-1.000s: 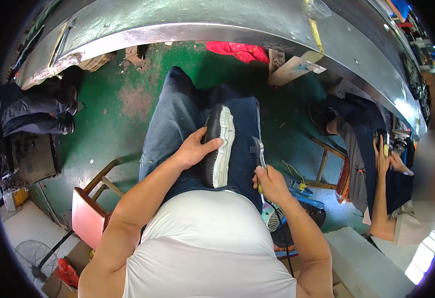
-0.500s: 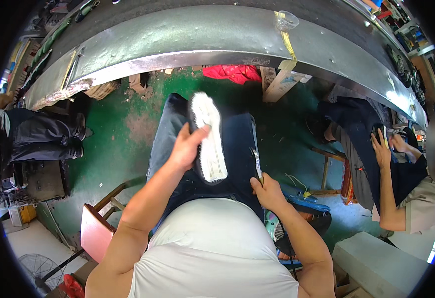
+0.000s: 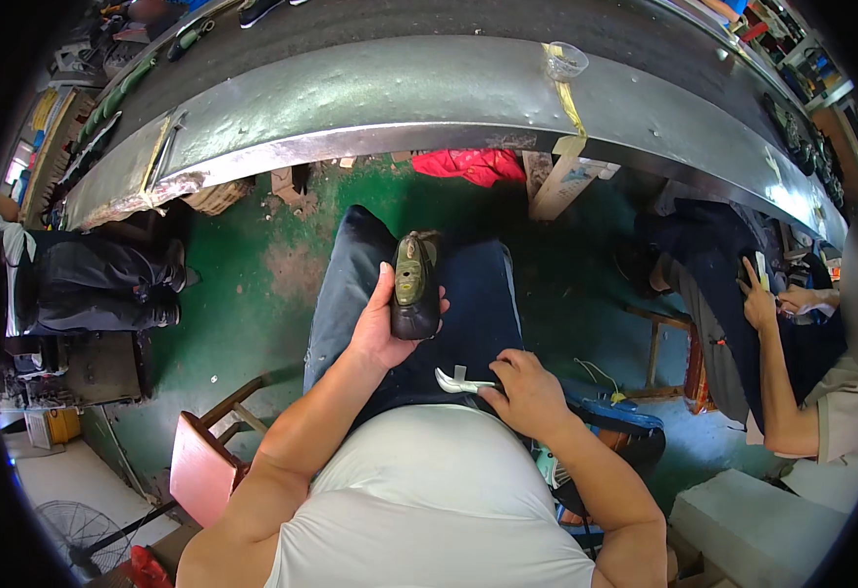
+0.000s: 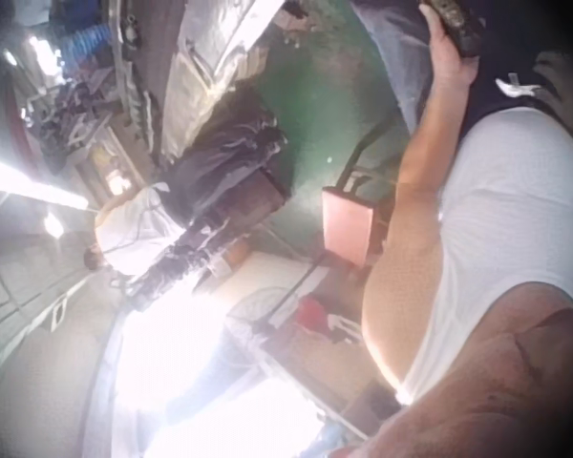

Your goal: The person is trimming excess material and lasting shoes in a factory environment.

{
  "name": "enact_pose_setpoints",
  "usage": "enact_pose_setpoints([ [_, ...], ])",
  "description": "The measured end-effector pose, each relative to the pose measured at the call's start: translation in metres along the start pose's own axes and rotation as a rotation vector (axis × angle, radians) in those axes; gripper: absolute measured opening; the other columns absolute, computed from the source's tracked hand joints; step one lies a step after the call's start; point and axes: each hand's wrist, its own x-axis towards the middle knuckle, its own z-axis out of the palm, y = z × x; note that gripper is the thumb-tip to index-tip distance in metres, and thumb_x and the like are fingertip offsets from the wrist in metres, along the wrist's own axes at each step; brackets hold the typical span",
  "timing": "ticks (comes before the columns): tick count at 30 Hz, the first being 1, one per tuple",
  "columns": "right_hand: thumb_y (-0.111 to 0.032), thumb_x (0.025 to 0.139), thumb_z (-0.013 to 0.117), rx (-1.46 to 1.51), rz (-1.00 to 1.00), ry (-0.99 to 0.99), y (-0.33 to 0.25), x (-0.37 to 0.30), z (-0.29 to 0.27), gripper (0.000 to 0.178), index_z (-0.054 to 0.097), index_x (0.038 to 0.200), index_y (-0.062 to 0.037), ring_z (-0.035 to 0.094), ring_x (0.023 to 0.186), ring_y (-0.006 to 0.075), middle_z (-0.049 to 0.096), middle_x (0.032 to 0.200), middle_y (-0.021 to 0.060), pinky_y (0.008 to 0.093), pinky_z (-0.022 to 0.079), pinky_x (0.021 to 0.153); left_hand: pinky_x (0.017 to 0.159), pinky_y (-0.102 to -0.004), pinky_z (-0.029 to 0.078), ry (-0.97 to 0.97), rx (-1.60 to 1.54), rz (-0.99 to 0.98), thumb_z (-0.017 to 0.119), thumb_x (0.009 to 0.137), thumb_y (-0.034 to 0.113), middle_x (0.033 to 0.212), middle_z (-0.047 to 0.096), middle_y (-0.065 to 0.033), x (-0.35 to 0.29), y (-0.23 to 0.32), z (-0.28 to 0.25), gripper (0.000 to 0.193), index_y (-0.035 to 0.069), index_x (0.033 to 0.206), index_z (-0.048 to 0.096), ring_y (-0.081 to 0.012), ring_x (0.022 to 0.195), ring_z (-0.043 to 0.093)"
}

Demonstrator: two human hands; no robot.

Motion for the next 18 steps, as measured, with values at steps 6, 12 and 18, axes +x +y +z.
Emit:
enact_pose_setpoints([
  [6,-0.027,0.086,0.072,0.061,0.020,-0.039,0.008,0.003,0.009,0.037,0.067,0.110,0.0000,0.059,0.111,0.0328,0.061,0.119,0.0133,0.0412,0.051,0.093,0.077,-0.0402,0.057,0.055,-0.028,-0.085,0.038,0.092,0.075,0.116,0.066,-0.0148,-0.001,-0.008,0.006,0.077,0.011,0.132,0.056,-0.0306,0.104,0.067],
  [12,-0.025,0.088,0.069,0.095,0.003,-0.040,0.003,0.004,0.013,0.033,0.068,0.109,0.0003,0.060,0.110,0.0338,0.062,0.117,0.0147,0.0416,0.050,0.094,0.080,-0.0389,0.055,0.070,-0.025,-0.105,0.034,0.095,0.074,0.117,0.066,-0.0145,-0.006,-0.009,0.003,0.077,0.011,0.133,0.056,-0.0305,0.106,0.066],
  [18,-0.024,0.089,0.068,0.081,-0.023,-0.026,0.005,0.005,0.011,0.032,0.068,0.109,0.0007,0.060,0.112,0.0338,0.062,0.119,0.0151,0.0412,0.050,0.095,0.084,-0.0391,0.055,0.056,-0.003,-0.071,0.033,0.097,0.071,0.116,0.066,-0.0141,-0.010,-0.012,0.002,0.075,0.010,0.133,0.056,-0.0305,0.105,0.066],
])
